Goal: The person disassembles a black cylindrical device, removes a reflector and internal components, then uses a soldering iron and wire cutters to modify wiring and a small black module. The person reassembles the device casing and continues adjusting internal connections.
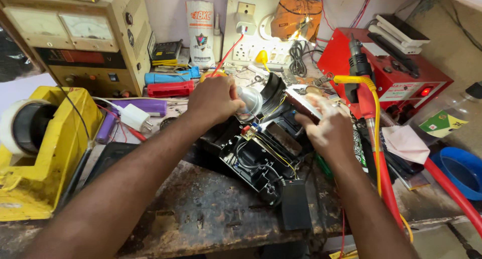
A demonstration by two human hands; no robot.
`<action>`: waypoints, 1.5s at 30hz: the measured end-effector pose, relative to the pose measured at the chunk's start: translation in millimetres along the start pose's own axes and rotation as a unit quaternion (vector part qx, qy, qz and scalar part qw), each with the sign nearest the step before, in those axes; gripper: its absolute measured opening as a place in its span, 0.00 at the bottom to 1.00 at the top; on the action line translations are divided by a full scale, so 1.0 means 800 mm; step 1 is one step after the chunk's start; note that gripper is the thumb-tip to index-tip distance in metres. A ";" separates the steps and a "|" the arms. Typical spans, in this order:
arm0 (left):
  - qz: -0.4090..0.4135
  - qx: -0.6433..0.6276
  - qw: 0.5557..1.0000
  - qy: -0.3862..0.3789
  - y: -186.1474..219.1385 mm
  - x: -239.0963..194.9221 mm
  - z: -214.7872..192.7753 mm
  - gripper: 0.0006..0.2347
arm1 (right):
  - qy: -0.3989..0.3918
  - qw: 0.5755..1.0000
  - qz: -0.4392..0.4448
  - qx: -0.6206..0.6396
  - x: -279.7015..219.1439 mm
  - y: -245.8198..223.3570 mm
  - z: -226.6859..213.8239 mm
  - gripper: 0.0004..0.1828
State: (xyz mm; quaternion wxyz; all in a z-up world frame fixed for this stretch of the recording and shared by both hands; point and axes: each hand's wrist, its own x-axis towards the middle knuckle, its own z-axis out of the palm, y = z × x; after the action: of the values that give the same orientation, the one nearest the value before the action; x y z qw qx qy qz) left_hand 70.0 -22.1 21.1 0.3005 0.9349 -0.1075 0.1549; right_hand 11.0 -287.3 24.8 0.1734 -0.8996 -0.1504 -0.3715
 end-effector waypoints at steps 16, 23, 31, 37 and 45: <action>0.248 -0.092 0.964 0.008 0.088 -0.170 0.006 0.22 | -0.204 0.913 0.280 0.215 -0.169 -0.026 -0.058 0.46; 0.182 -0.080 0.976 -0.091 0.079 -0.174 0.001 0.24 | -0.098 0.920 0.191 0.327 -0.135 -0.018 -0.062 0.40; 0.272 -0.271 0.903 -0.191 0.049 -0.118 -0.048 0.25 | -0.117 0.881 0.083 0.451 -0.070 -0.017 -0.021 0.42; 0.065 -0.188 0.979 -0.051 0.069 -0.119 -0.023 0.26 | -0.180 0.746 0.166 0.620 -0.048 -0.024 -0.002 0.40; 0.218 -0.305 0.926 0.037 0.053 -0.114 -0.007 0.14 | -0.287 0.630 0.173 0.700 -0.058 -0.018 -0.016 0.49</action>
State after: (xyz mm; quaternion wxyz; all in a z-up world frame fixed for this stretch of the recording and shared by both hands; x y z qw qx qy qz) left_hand -28.4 -42.7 15.3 0.5337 0.7453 -0.3395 0.2109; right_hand -34.0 -286.4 2.3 0.7604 -0.5781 -0.2495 0.1590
